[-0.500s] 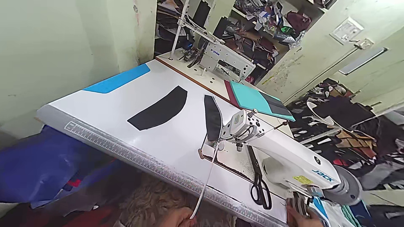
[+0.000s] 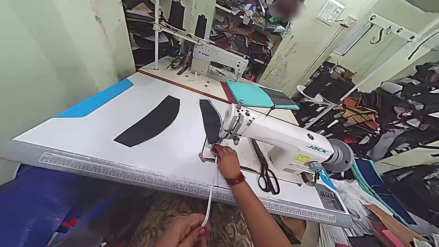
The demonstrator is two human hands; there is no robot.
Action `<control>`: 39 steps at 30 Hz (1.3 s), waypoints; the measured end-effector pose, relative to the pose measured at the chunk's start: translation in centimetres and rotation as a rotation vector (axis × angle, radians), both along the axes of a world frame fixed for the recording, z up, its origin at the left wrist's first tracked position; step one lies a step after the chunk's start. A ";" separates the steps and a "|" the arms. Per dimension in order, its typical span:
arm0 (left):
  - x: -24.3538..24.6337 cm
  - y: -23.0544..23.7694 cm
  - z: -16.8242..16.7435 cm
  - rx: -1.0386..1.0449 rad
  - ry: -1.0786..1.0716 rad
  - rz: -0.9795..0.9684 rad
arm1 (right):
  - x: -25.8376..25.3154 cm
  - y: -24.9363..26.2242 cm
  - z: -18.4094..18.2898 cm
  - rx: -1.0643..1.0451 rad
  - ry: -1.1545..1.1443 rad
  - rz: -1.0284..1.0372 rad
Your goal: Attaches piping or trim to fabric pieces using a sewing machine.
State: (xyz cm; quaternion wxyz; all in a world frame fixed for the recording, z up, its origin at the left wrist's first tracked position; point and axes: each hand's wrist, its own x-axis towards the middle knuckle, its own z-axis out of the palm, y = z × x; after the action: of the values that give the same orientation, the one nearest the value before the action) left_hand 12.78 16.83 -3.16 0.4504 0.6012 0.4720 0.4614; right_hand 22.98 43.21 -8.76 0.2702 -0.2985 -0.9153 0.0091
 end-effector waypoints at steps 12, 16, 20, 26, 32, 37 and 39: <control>-3.7 4.2 -1.3 -0.341 0.280 0.186 | 7.6 -15.1 0.3 -0.191 0.231 0.270; -1.7 7.0 -1.9 -0.542 -0.120 0.032 | 8.6 -18.5 1.4 -0.248 0.344 0.374; -1.1 10.6 4.6 -0.418 -0.488 0.424 | 8.9 -19.1 1.7 -0.029 0.314 0.466; -6.9 21.0 8.8 -0.291 -0.904 0.839 | 12.8 -17.5 -0.9 0.144 -0.083 0.488; -6.9 21.2 8.3 -0.250 -0.816 0.784 | 21.2 -15.3 2.1 -0.669 -0.238 0.154; -7.3 13.7 6.1 -0.251 -0.434 0.563 | 26.7 -11.6 3.2 -0.859 0.740 -0.341; -5.8 9.4 4.7 -0.271 -0.256 0.383 | 24.3 -10.4 4.8 -0.859 0.945 -0.371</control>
State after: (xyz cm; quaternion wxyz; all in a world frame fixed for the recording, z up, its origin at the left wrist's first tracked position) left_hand 7.00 26.22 1.56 0.4871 0.3719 0.5739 0.5432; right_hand 47.28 32.82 -3.94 0.4965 -0.4960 -0.5471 0.4562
